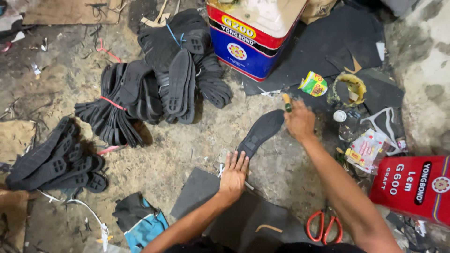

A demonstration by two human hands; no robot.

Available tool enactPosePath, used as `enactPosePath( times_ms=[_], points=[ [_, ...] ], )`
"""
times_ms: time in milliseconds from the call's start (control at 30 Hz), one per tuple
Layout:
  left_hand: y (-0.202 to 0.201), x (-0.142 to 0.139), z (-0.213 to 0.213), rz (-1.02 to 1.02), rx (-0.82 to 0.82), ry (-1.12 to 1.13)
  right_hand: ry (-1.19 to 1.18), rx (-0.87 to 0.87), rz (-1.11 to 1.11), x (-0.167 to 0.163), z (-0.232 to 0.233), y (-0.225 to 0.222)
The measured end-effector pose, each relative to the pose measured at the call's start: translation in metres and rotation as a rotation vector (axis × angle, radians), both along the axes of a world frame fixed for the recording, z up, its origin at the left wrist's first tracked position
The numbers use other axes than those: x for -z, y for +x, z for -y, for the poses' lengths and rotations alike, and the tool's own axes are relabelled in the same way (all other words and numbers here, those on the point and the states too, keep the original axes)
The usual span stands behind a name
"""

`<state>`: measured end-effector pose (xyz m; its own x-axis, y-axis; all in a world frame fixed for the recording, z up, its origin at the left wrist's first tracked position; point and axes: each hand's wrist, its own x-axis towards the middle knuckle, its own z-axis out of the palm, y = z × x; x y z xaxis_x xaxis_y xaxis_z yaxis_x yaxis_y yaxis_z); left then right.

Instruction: The person applies glue to black shoe soles using a brush. They repeatedly dip the brush into a container and spread the adhesive over the surface of each sole, then place the treated sole onto a pile.

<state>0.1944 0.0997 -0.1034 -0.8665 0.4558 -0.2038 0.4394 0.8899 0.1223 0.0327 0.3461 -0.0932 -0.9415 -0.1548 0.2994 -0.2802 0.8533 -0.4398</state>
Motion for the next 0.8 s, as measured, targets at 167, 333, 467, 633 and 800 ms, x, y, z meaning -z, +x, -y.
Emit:
enactPosePath(
  times_ms=[167, 333, 467, 633, 800],
  points=[
    [0.001, -0.001, 0.000, 0.011, -0.012, 0.078, -0.222, -0.429, 0.047, 0.003, 0.019, 0.013],
    [0.001, 0.004, 0.002, -0.009, 0.006, 0.065, 0.045, 0.105, 0.327, -0.022, 0.002, -0.004],
    [0.001, 0.008, 0.002, -0.061, -0.008, 0.094, -0.054, -0.252, -0.189, -0.031, -0.026, -0.032],
    [0.001, 0.011, 0.004, -0.088, 0.026, 0.068, -0.024, 0.053, 0.186, -0.029, -0.037, -0.042],
    [0.008, 0.003, 0.014, -0.083, -0.047, 0.270, 0.174, 0.048, -0.015, -0.030, -0.010, -0.021]
  ],
)
